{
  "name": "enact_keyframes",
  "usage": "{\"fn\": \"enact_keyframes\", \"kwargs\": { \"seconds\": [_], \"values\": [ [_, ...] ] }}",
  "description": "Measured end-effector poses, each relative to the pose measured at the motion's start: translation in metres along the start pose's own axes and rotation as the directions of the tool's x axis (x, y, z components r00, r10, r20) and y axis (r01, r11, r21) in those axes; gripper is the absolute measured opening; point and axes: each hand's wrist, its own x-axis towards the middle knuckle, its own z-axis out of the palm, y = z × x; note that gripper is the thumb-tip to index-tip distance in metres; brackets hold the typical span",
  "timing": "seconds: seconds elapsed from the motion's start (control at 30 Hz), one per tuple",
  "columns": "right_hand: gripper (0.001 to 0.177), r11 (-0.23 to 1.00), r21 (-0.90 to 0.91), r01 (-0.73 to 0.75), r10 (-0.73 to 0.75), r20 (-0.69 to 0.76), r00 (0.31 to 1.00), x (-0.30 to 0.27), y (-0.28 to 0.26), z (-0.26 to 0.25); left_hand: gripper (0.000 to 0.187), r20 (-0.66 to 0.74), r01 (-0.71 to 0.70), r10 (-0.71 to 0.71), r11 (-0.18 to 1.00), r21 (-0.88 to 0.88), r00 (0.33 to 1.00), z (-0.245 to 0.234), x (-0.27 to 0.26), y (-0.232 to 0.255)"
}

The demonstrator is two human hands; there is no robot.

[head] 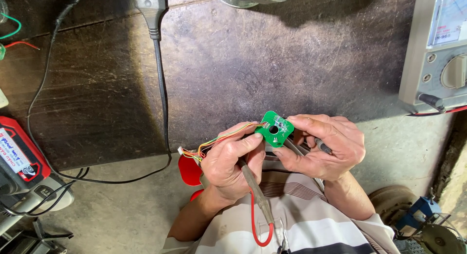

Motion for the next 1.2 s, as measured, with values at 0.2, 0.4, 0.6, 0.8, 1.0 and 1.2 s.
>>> {"fn": "enact_keyframes", "kwargs": {
  "seconds": [0.2, 0.4, 0.6, 0.8, 1.0, 1.2],
  "values": [
    [0.039, 1.000, -0.003, 0.000, 0.000, 0.000, 1.000, 0.001, 0.000, 0.001, 0.015, 0.006, 0.007, -0.007, 1.000, 0.002, 1.000, -0.002, 0.000, 0.001],
    [0.041, 1.000, -0.011, 0.004, -0.004, -0.011, 1.000, 0.000, 0.001, 0.001, 0.015, 0.015, 0.009, -0.009, 1.000, 0.014, 1.000, -0.001, -0.001, 0.000],
    [0.038, 0.998, -0.060, 0.029, -0.030, -0.018, 0.999, -0.002, 0.002, 0.002, 0.012, 0.002, 0.026, -0.026, 1.000, -0.015, 1.000, 0.000, 0.002, 0.004],
    [0.039, 0.994, -0.107, 0.031, -0.033, -0.015, 0.999, -0.001, 0.000, 0.003, 0.013, -0.005, 0.024, -0.024, 0.999, -0.022, 1.000, 0.002, 0.002, 0.002],
    [0.042, 0.990, -0.138, 0.018, -0.022, -0.024, 0.999, -0.005, 0.000, 0.003, 0.012, -0.019, 0.025, -0.026, 0.999, -0.041, 0.999, 0.004, 0.000, -0.001],
    [0.038, 0.968, -0.251, 0.016, -0.026, -0.039, 0.999, -0.007, 0.000, 0.006, 0.013, -0.014, 0.014, -0.014, 1.000, -0.015, 1.000, 0.005, 0.012, 0.006]
  ]
}}
